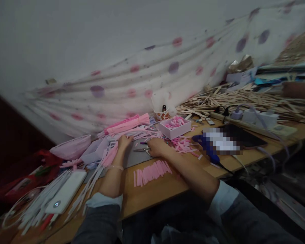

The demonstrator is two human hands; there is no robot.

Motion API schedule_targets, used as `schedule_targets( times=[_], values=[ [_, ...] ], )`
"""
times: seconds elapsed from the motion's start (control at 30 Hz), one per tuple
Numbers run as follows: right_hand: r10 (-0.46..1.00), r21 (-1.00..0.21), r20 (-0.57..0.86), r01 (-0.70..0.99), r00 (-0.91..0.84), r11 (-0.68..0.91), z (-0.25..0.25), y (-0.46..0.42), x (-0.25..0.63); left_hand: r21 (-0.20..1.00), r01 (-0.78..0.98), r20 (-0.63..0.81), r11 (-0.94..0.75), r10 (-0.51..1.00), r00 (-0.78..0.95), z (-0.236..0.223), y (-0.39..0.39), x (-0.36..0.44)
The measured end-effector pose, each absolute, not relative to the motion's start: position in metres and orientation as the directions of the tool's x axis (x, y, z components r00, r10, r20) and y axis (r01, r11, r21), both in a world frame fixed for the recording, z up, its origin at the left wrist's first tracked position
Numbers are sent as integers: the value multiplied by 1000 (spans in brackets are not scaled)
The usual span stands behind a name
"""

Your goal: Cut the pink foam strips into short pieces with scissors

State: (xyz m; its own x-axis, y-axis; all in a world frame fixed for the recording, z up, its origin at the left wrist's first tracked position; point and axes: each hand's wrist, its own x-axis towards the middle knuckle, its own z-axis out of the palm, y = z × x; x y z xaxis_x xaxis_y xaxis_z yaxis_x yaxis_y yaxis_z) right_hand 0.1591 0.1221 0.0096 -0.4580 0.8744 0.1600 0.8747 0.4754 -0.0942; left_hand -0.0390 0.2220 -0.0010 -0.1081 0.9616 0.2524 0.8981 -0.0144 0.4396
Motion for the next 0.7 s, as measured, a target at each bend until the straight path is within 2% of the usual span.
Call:
schedule_targets(
  times=[0.27,0.47,0.7],
  values=[
    [875,-118,153,871,-460,478,10,119,156,386,922,217,5,971,-96,-9,242,-43],
    [882,-113,139,877,-451,466,10,118,154,373,925,139,-66,990,15,-7,238,-57],
    [884,-100,155,883,-441,458,7,118,153,350,933,189,-78,982,11,-12,232,-58]
  ],
)
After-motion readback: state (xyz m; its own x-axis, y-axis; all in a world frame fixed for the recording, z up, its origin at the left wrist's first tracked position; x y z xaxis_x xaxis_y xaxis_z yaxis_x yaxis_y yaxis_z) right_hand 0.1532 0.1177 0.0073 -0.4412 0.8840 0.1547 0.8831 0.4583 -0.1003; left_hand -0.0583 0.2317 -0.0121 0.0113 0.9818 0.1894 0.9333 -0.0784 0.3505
